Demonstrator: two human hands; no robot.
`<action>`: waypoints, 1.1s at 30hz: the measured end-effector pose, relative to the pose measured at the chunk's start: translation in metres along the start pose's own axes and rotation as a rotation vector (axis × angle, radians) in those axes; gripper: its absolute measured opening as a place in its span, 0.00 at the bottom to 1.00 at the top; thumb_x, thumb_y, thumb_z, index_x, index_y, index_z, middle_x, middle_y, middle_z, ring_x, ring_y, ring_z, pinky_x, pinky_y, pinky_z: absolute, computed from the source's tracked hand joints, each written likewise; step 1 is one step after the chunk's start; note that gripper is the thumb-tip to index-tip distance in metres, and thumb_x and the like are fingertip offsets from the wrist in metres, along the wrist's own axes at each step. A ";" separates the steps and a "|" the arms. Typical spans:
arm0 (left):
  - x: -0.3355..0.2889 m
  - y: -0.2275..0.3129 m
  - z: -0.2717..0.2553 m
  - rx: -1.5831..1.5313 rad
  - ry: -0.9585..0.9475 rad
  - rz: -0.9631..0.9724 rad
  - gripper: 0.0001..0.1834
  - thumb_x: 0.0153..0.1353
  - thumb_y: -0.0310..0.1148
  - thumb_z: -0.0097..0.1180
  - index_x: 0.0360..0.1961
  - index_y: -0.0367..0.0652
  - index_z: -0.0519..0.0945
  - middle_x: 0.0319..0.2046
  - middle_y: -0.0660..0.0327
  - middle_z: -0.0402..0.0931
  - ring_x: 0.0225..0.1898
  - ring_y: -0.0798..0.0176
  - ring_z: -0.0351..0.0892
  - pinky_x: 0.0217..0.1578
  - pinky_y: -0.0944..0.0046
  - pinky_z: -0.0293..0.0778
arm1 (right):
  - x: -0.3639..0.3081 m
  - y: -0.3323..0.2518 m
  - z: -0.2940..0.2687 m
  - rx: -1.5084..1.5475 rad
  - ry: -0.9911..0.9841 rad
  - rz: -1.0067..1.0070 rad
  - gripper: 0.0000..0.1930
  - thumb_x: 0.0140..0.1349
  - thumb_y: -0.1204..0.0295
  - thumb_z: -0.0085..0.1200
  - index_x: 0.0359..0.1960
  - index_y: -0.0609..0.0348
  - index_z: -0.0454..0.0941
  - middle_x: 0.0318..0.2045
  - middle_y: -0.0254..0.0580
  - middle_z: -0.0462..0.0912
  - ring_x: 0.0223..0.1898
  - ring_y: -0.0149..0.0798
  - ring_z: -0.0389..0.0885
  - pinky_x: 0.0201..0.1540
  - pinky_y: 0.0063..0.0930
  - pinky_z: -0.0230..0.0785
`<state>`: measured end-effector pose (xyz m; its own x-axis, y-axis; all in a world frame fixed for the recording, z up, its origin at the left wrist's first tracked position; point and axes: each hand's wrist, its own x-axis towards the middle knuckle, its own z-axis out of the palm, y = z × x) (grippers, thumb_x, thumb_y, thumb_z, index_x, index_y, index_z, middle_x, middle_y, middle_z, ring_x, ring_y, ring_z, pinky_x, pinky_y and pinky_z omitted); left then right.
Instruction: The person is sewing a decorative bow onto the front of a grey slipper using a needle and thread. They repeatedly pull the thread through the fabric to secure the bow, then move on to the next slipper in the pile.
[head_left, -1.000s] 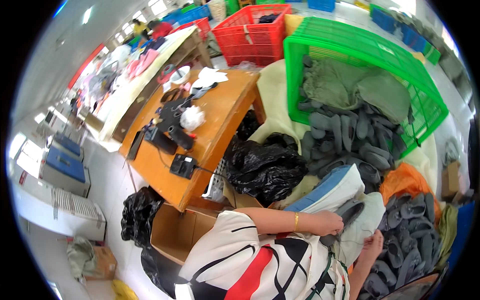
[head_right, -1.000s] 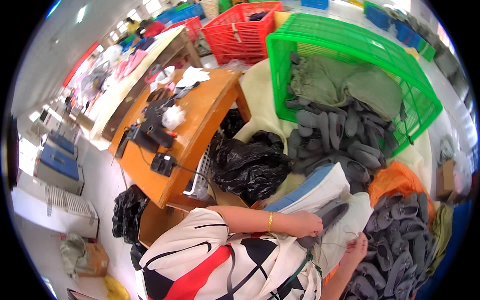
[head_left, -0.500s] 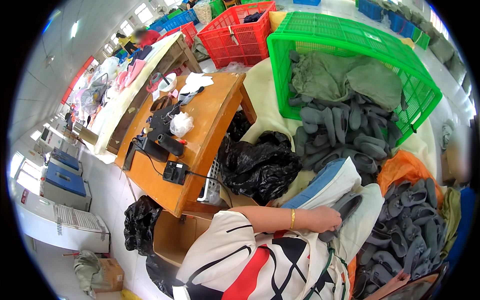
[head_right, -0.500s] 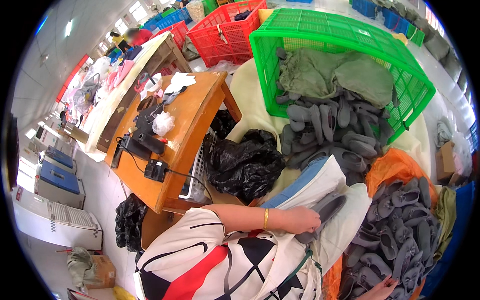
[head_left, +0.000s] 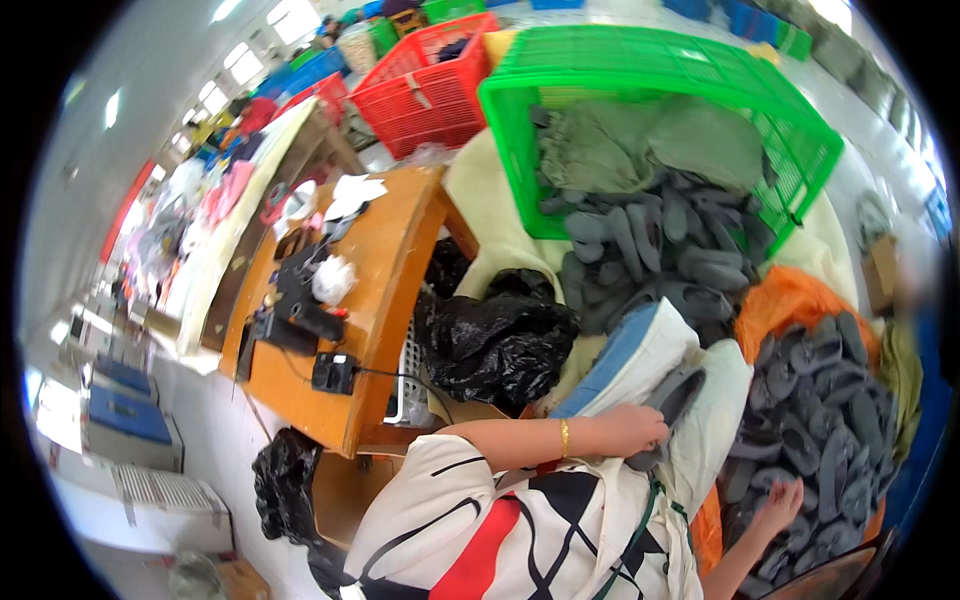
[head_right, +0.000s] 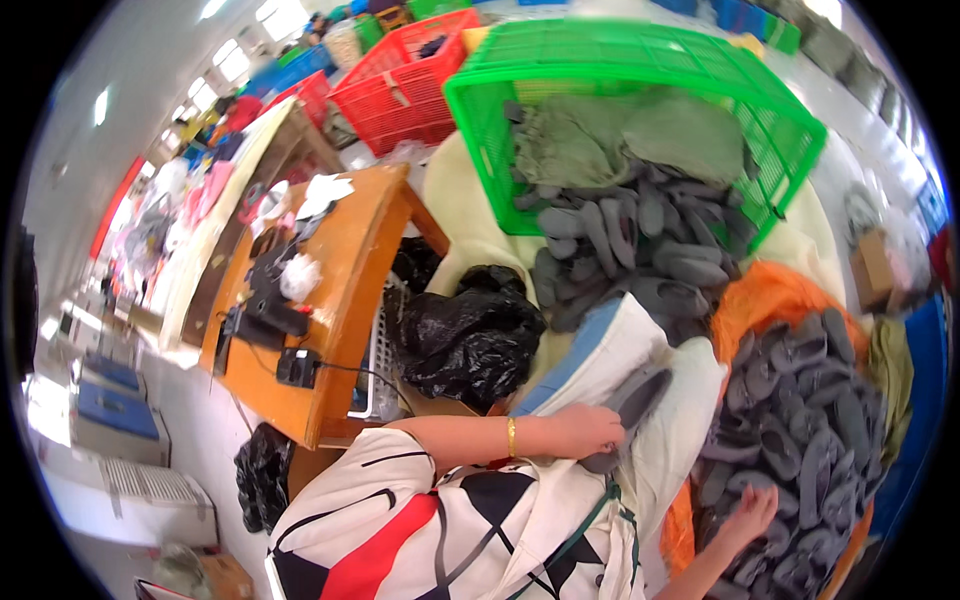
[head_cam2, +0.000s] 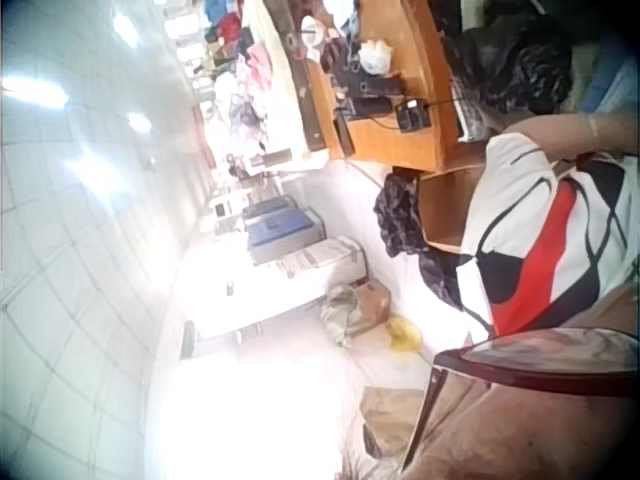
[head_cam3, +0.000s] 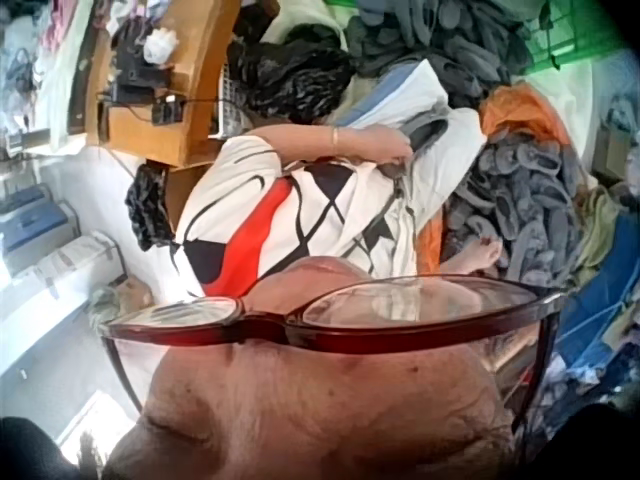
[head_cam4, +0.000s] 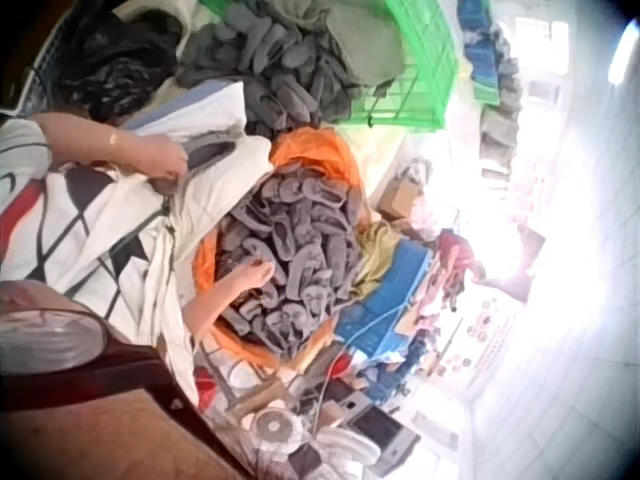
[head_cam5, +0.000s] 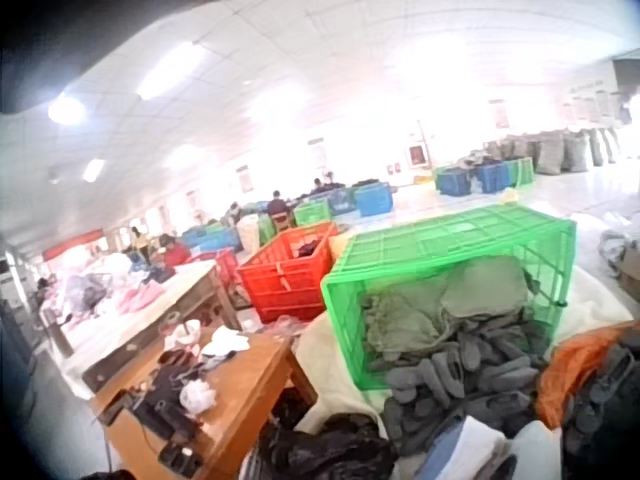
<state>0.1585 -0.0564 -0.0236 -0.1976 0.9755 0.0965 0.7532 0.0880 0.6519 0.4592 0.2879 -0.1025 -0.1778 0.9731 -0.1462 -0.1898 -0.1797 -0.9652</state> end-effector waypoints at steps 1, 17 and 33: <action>0.000 0.000 0.002 -0.010 0.027 0.002 0.08 0.55 0.33 0.62 0.34 0.46 0.78 0.35 0.57 0.76 0.41 0.50 0.78 0.38 0.52 0.75 | -0.002 0.007 0.006 -0.027 -0.056 0.014 0.21 0.68 0.73 0.54 0.61 0.64 0.69 0.40 0.39 0.77 0.41 0.33 0.78 0.51 0.30 0.76; 0.006 -0.006 0.010 -0.086 0.150 0.032 0.12 0.50 0.22 0.67 0.38 0.44 0.83 0.33 0.59 0.81 0.33 0.56 0.80 0.31 0.61 0.77 | -0.141 -0.015 0.187 -0.562 -0.973 0.196 0.07 0.67 0.71 0.53 0.42 0.58 0.80 0.24 0.32 0.79 0.23 0.26 0.73 0.29 0.21 0.67; 0.000 -0.009 0.012 0.147 0.257 0.214 0.18 0.43 0.22 0.70 0.40 0.45 0.85 0.33 0.62 0.82 0.31 0.59 0.81 0.29 0.63 0.78 | -0.140 -0.011 0.192 -0.756 -1.145 0.013 0.09 0.63 0.71 0.54 0.42 0.56 0.82 0.32 0.47 0.85 0.33 0.50 0.84 0.38 0.37 0.75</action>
<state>0.1587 -0.0550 -0.0384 -0.1634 0.8941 0.4170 0.8728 -0.0660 0.4836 0.3006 0.1261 -0.0297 -0.9361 0.2443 -0.2528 0.3198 0.2927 -0.9011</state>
